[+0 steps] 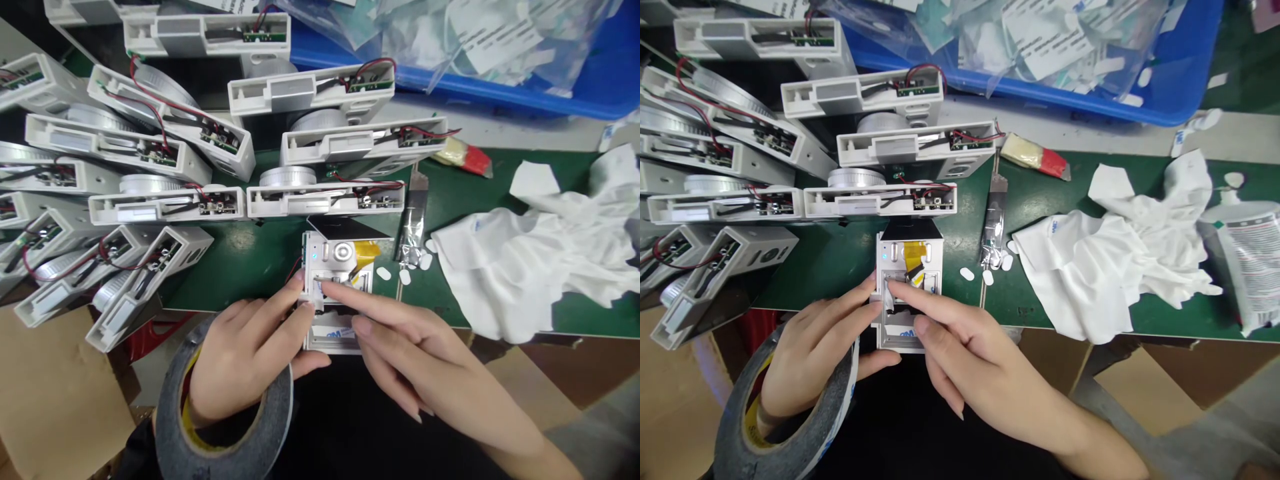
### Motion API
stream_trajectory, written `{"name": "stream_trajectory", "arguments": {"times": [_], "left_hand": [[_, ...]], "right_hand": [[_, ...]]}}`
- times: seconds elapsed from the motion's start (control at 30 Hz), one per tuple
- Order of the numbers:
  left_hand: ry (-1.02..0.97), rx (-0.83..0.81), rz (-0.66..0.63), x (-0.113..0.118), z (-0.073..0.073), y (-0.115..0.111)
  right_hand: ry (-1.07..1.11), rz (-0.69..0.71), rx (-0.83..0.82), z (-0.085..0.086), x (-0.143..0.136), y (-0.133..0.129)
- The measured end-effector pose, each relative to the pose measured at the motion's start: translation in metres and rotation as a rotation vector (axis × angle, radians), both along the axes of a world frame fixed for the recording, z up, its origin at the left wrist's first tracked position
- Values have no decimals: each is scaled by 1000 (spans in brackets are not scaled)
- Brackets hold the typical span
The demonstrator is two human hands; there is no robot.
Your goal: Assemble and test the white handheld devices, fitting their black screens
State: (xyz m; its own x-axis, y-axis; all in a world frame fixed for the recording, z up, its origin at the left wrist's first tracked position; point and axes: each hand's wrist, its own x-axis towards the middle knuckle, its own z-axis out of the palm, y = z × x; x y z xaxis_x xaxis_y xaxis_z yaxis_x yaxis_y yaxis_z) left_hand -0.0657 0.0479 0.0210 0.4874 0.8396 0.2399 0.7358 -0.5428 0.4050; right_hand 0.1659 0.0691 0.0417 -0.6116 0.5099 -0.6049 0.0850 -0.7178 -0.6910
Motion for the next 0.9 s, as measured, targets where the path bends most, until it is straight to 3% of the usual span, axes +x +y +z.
{"name": "stream_trajectory", "arguments": {"times": [0.27,0.4,0.67,0.9], "left_hand": [[51,43,-27,2,2,4],[70,46,-50,0,3,5],[81,64,-94,-1,7,10],[90,76,-120,-3,7,11]], "right_hand": [[-87,60,127,4,-1,1],[-245,111,275,9,-3,2],[-587,217,896,18,-9,-3],[-903,260,1414,13,-16,-5]]}}
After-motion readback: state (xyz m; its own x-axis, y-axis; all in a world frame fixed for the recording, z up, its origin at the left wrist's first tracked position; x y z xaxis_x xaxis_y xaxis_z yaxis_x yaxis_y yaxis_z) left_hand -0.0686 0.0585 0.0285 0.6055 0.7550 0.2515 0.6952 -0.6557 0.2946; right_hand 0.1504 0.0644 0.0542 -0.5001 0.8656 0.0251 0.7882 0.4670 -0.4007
